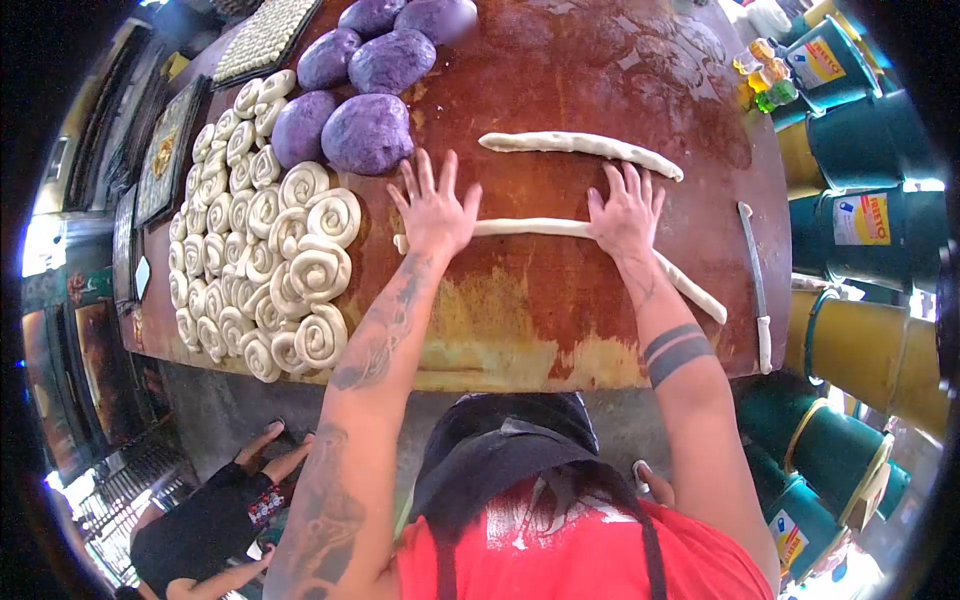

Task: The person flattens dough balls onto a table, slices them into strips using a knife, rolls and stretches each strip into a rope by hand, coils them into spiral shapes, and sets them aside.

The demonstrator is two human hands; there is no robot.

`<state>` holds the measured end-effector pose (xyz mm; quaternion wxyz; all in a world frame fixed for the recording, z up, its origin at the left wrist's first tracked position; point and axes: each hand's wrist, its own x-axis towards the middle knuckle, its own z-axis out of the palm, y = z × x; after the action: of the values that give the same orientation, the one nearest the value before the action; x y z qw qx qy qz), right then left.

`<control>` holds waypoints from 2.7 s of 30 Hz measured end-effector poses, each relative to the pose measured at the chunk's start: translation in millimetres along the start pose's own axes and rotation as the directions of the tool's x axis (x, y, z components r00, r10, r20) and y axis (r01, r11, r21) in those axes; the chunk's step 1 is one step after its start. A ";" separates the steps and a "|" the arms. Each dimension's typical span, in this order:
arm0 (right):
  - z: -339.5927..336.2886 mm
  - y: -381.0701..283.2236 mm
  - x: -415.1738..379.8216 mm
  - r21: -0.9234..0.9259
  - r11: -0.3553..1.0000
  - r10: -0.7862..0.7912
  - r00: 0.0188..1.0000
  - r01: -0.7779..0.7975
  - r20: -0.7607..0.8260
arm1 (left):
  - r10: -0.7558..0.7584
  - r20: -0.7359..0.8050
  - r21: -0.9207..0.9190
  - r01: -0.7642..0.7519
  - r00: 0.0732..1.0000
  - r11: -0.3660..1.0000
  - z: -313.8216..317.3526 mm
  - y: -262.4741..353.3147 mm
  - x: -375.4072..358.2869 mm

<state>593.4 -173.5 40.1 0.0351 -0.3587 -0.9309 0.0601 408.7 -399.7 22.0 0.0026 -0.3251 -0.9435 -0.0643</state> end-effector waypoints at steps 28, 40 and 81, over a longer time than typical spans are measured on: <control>-41.4 193.9 -158.3 -0.046 0.998 0.043 0.996 -0.040 0.074 | -0.041 -0.177 -0.117 0.021 0.983 0.993 -14.7 -27.3 -166.2; -165.4 -18.4 -79.5 0.972 0.012 -0.254 0.940 -0.234 0.229 | 0.133 0.228 -0.771 0.095 0.965 0.629 -56.9 -7.5 -108.8; -150.2 -236.1 -33.4 0.904 0.390 -0.699 0.694 0.171 0.170 | 0.284 0.208 -0.712 0.344 0.936 -0.612 -88.0 -102.5 -101.6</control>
<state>477.7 -356.6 220.5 -0.0417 0.0088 -0.8126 0.5813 422.6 -552.8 92.3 -0.4581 -0.1097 -0.3361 -0.8156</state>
